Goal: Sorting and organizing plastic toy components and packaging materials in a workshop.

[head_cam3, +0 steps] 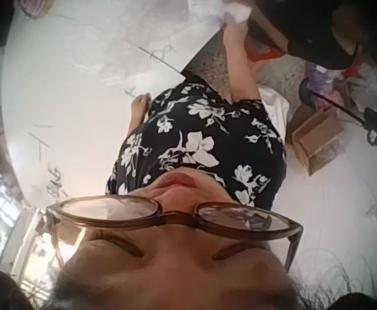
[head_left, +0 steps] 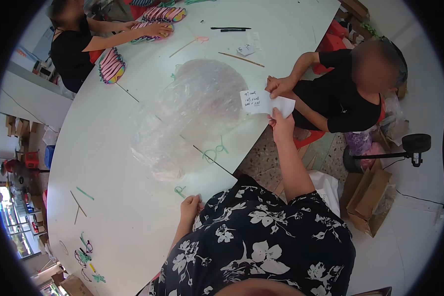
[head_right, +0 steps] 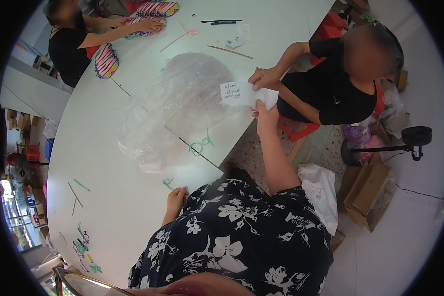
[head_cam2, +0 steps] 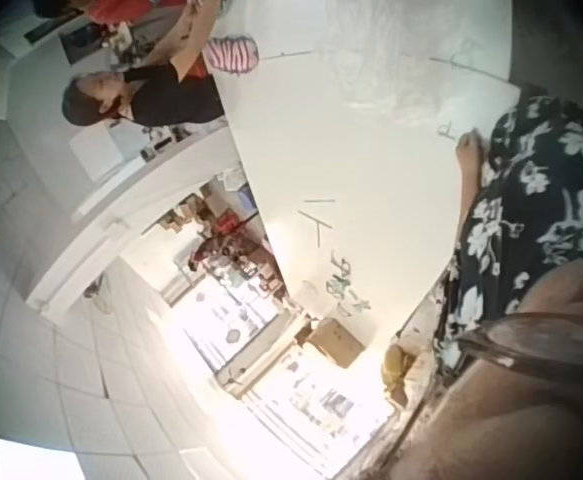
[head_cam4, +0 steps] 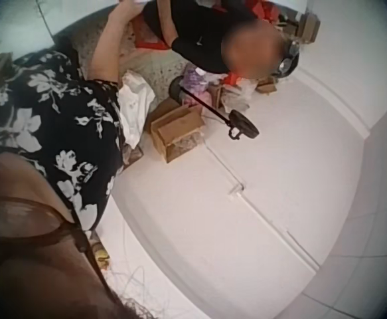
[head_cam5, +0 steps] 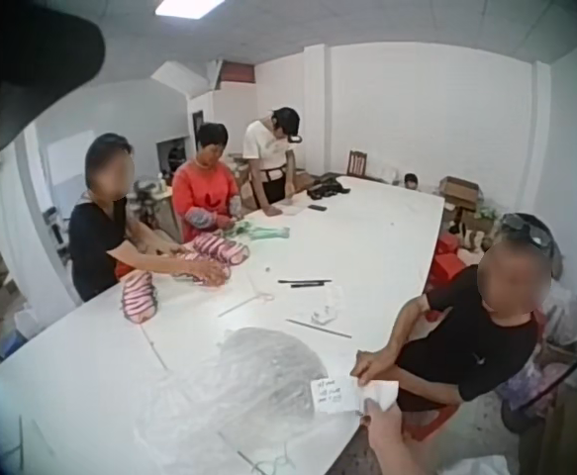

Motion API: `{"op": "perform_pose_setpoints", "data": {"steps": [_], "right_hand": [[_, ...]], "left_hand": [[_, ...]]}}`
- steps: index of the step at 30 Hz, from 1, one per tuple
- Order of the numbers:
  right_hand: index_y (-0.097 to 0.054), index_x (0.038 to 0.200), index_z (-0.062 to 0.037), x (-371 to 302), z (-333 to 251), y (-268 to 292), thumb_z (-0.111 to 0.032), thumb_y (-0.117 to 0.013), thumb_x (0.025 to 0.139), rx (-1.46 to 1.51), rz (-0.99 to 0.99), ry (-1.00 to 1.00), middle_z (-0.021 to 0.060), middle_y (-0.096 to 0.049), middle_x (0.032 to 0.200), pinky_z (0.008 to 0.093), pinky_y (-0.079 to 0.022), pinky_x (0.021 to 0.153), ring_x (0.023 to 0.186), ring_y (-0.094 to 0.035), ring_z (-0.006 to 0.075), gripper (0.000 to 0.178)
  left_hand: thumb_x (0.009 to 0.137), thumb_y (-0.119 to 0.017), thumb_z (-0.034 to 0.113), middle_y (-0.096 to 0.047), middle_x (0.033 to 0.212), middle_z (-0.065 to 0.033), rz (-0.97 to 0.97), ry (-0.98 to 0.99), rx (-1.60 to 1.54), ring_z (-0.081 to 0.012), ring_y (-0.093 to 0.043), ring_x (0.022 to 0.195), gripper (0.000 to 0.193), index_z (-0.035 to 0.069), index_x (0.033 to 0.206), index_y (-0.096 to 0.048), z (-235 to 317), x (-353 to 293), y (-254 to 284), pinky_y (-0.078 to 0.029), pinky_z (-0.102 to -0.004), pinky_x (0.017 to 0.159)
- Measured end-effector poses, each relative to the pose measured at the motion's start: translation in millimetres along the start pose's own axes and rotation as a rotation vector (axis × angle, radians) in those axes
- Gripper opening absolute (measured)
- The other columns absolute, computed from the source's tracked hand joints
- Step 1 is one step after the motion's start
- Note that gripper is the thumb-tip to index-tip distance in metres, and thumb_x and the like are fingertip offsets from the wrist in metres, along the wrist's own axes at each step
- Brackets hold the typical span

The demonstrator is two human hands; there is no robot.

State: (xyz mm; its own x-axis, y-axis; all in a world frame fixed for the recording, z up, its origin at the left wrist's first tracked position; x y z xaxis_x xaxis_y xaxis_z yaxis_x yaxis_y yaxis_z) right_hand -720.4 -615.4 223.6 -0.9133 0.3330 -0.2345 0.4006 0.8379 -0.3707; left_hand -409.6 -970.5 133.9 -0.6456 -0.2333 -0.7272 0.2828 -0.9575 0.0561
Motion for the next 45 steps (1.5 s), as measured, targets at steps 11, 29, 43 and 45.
{"op": "perform_pose_setpoints", "data": {"steps": [11, 29, 43, 45], "right_hand": [[-0.050, 0.090, -0.0039, -21, 62, 0, -0.016, -0.061, 0.086, -0.008, -0.056, -0.227, 0.0074, -0.061, 0.077, 0.0231, -0.041, 0.048, 0.060, -0.055, 0.0117, 0.016], [-0.057, 0.086, -0.0004, -122, 150, -49, -0.013, -0.062, 0.083, -0.754, -0.724, -0.171, 0.0043, -0.059, 0.068, 0.0254, -0.047, 0.047, 0.052, -0.060, 0.0121, 0.013], [-0.058, 0.086, -0.0025, -124, 147, -47, -0.016, -0.061, 0.083, -0.783, -0.703, -0.178, 0.0050, -0.060, 0.067, 0.0272, -0.048, 0.049, 0.052, -0.062, 0.0138, 0.014], [-0.057, 0.086, -0.0014, -123, 149, -47, -0.014, -0.061, 0.084, -0.765, -0.705, -0.170, 0.0043, -0.059, 0.067, 0.0258, -0.047, 0.047, 0.052, -0.060, 0.0123, 0.013]], "left_hand": [[0.090, -0.056, 0.020, -0.057, 0.057, -0.0061, -0.014, -0.024, 0.034, -0.0120, -0.053, 0.046, 0.024, 0.003, 0.074, -0.057, -6, 5, 1, -0.040, -0.0227, 0.043], [0.091, -0.055, 0.020, -0.058, 0.060, -0.0021, 0.007, -0.083, 0.022, -0.0085, -0.050, 0.048, 0.023, 0.004, 0.075, -0.059, -14, 10, 7, -0.037, -0.0211, 0.046], [0.092, -0.055, 0.019, -0.059, 0.061, -0.0025, 0.003, -0.106, -0.001, -0.0083, -0.051, 0.049, 0.021, 0.004, 0.078, -0.058, -17, 10, 7, -0.038, -0.0207, 0.046], [0.092, -0.055, 0.019, -0.059, 0.061, -0.0025, 0.001, -0.110, 0.013, -0.0084, -0.051, 0.050, 0.021, 0.004, 0.078, -0.058, -15, 9, 7, -0.039, -0.0208, 0.046]]}}
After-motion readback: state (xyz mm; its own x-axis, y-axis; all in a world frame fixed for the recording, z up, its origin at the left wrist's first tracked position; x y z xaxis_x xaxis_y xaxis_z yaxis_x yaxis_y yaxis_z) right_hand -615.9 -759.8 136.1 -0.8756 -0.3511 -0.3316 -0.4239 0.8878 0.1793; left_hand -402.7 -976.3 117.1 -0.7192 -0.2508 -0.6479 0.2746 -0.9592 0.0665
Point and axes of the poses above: each hand's wrist, its own x-axis towards the middle knuckle, its own y-axis out of the back of the hand, z = x × y, the point moved 9 cm from there along x, towards the middle knuckle
